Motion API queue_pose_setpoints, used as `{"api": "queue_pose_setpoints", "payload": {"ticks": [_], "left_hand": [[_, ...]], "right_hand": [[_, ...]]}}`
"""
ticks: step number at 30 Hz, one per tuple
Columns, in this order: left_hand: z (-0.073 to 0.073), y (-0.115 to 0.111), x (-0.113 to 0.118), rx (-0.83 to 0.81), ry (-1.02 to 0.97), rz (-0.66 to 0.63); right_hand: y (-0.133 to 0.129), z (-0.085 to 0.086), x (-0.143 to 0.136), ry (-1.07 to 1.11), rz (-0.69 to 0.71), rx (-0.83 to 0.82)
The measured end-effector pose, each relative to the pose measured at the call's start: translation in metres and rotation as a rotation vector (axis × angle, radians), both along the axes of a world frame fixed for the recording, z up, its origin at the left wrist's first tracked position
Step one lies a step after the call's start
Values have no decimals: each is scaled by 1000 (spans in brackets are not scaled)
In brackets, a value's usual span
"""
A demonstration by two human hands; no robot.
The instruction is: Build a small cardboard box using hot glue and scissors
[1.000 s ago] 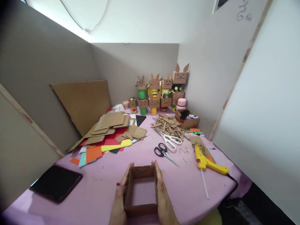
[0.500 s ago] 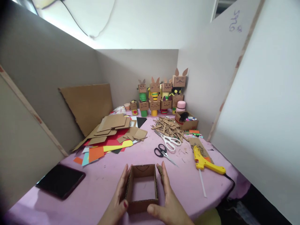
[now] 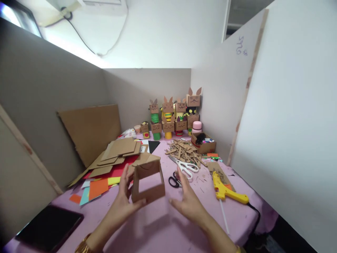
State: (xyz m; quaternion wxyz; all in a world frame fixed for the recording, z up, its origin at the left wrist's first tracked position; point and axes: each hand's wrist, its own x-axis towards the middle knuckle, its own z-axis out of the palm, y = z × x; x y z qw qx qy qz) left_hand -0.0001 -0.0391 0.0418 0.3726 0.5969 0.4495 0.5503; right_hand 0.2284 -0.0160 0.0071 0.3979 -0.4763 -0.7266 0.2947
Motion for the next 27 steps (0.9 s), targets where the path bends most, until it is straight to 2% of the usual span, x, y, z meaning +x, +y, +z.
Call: {"api": "queue_pose_setpoints", "payload": {"ticks": [2, 4, 6, 9, 12, 14, 19, 22, 27], "left_hand": [[9, 22, 4, 2, -138, 102], [12, 41, 10, 0, -219, 171], [8, 56, 15, 4, -243, 190], [-8, 68, 20, -18, -273, 190], [-23, 74, 18, -73, -305, 167], [-28, 76, 13, -98, -319, 146], [-25, 79, 6, -120, -324, 185], [-25, 77, 8, -126, -336, 147], [-34, 74, 11, -175, -419, 50]], "right_hand": [[24, 1, 4, -122, -148, 17], [41, 1, 6, -229, -226, 16], [48, -1, 6, -355, -262, 24], [45, -6, 3, -512, -295, 44], [39, -12, -1, -604, -310, 43], [39, -12, -1, -631, -300, 42], [62, 3, 5, -680, -362, 56], [84, 11, 8, -734, -429, 46], [96, 8, 3, -795, -432, 24]]}}
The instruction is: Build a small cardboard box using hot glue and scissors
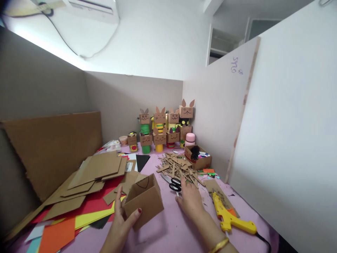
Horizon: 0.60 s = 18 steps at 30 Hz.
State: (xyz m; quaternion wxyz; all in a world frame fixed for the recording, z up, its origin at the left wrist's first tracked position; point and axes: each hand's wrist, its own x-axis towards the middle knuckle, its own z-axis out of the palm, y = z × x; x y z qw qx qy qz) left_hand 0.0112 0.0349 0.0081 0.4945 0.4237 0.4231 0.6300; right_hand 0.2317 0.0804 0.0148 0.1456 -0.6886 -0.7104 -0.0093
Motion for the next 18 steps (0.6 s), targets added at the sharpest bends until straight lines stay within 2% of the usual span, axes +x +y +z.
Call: {"api": "queue_pose_setpoints", "payload": {"ticks": [10, 18], "left_hand": [[13, -7, -1, -64, -49, 67], [8, 3, -4, -142, -153, 117]], "right_hand": [[15, -3, -20, -137, -52, -20], [38, -2, -32, -154, -118, 56]]}}
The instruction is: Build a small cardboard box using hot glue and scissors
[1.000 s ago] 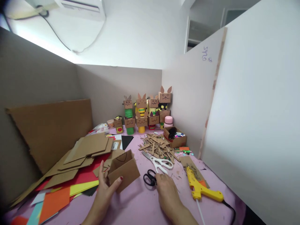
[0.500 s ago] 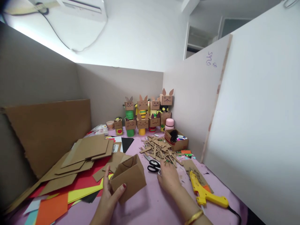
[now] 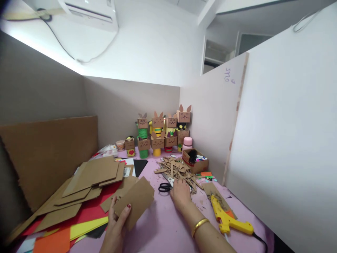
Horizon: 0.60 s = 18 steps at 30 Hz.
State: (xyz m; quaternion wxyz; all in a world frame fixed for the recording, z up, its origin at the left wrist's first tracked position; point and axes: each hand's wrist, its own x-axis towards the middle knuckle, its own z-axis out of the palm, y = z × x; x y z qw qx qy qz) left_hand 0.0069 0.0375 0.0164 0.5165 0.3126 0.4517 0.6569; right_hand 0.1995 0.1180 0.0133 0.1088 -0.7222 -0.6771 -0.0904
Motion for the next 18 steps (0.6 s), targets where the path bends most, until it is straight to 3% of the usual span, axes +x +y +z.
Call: {"api": "queue_pose_setpoints", "payload": {"ticks": [9, 18], "left_hand": [[-12, 15, -2, -11, -29, 21], [-9, 7, 8, 74, 96, 26]], "right_hand": [[5, -13, -2, 15, 15, 73], [6, 1, -11, -40, 370, 97]]}}
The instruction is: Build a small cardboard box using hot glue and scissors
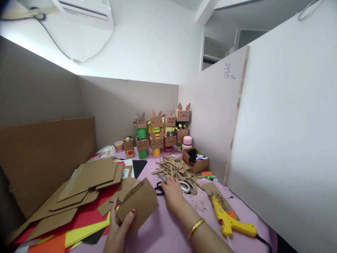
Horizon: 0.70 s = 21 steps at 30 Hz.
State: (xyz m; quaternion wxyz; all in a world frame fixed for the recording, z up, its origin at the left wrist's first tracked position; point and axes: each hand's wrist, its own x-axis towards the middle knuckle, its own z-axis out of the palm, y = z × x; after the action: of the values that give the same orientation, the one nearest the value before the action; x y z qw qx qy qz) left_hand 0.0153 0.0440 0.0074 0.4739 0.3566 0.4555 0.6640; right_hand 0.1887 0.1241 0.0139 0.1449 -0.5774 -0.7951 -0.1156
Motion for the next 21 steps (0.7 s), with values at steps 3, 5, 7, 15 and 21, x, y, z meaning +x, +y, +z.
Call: {"api": "queue_pose_setpoints", "payload": {"ticks": [3, 5, 7, 15, 21], "left_hand": [[-3, -1, 2, 87, 59, -4], [-7, -1, 3, 137, 112, 2], [-13, -2, 2, 195, 222, 54], [-33, 1, -3, 504, 593, 388], [-19, -4, -9, 386, 518, 328]], "right_hand": [[4, -4, -9, 6, 65, -23], [4, -8, -11, 40, 67, -20], [2, -12, -9, 103, 51, -2], [-12, -14, 11, 515, 127, 37], [-31, -26, 12, 751, 325, -140]]}}
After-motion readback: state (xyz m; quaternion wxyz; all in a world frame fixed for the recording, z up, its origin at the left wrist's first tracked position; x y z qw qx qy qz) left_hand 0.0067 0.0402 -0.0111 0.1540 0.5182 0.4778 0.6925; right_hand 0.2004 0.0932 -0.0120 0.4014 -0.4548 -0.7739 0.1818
